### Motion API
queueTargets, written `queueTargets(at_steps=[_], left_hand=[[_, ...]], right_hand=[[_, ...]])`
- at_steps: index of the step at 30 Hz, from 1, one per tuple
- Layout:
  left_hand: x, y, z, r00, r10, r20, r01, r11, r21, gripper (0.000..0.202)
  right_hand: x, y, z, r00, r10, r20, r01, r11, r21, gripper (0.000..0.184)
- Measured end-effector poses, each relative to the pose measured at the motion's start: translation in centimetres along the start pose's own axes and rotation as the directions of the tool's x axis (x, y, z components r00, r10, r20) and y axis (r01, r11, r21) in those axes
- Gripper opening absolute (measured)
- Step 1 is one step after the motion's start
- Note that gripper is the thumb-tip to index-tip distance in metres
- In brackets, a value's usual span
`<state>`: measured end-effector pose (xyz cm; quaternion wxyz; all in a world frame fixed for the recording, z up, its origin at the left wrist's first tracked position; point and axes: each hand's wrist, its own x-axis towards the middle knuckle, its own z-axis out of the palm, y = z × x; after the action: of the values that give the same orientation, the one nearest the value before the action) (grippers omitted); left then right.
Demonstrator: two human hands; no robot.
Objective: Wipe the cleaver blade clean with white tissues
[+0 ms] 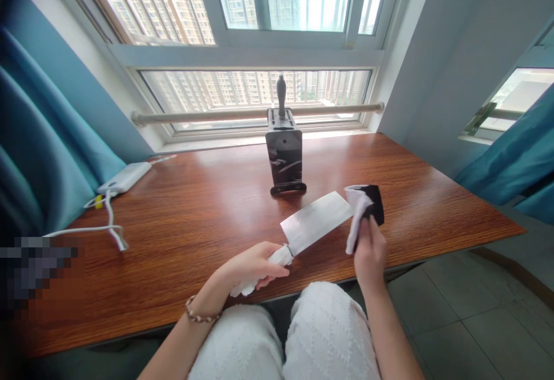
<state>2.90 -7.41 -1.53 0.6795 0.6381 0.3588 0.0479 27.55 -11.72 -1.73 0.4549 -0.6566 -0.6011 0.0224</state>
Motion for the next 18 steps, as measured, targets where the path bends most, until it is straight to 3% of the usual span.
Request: queueTargets(at_steps=[2, 3, 5, 6, 7, 10, 14, 18], left_hand=[[0.1, -0.2, 0.0, 1.000, 0.024, 0.000, -0.024, 1.000, -0.014, 0.023], [0.1, -0.3, 0.0, 0.999, 0.034, 0.000, -0.034, 0.999, -0.019, 0.022], [0.2, -0.3, 0.1, 0.999, 0.046, -0.002, -0.046, 0.999, -0.024, 0.020], [0.2, -0.3, 0.1, 0.999, 0.046, -0.005, -0.046, 0.999, -0.022, 0.020], [0.2, -0.3, 0.1, 0.999, 0.043, -0.009, -0.043, 0.999, -0.020, 0.020], [0.1, -0.2, 0.1, 0.999, 0.036, -0.011, -0.037, 0.999, -0.016, 0.022], [0.1, -0.3, 0.0, 0.999, 0.050, 0.000, -0.050, 0.999, -0.017, 0.022], [0.2, -0.6, 0.0, 0.999, 0.044, -0.008, -0.044, 0.999, -0.006, 0.023]], right_hand=[[-0.6, -2.2, 0.6, 0.969, -0.166, 0.181, 0.153, 0.985, 0.084, 0.038], [-0.7, -3.2, 1.0, 0.914, -0.269, 0.304, 0.234, 0.961, 0.147, 0.035], [-0.8, -4.5, 1.5, 0.750, -0.402, 0.525, 0.328, 0.916, 0.233, 0.033], [-0.7, -4.9, 1.7, 0.703, -0.409, 0.581, 0.333, 0.912, 0.239, 0.033], [-0.7, -4.9, 1.8, 0.693, -0.394, 0.604, 0.324, 0.918, 0.227, 0.033], [-0.4, -3.8, 1.8, 0.766, -0.306, 0.565, 0.275, 0.951, 0.141, 0.032], [0.4, -0.8, 2.2, 0.923, -0.161, 0.350, 0.146, 0.987, 0.067, 0.031], [1.0, 0.5, 2.7, 0.976, -0.068, 0.205, 0.029, 0.982, 0.189, 0.026]])
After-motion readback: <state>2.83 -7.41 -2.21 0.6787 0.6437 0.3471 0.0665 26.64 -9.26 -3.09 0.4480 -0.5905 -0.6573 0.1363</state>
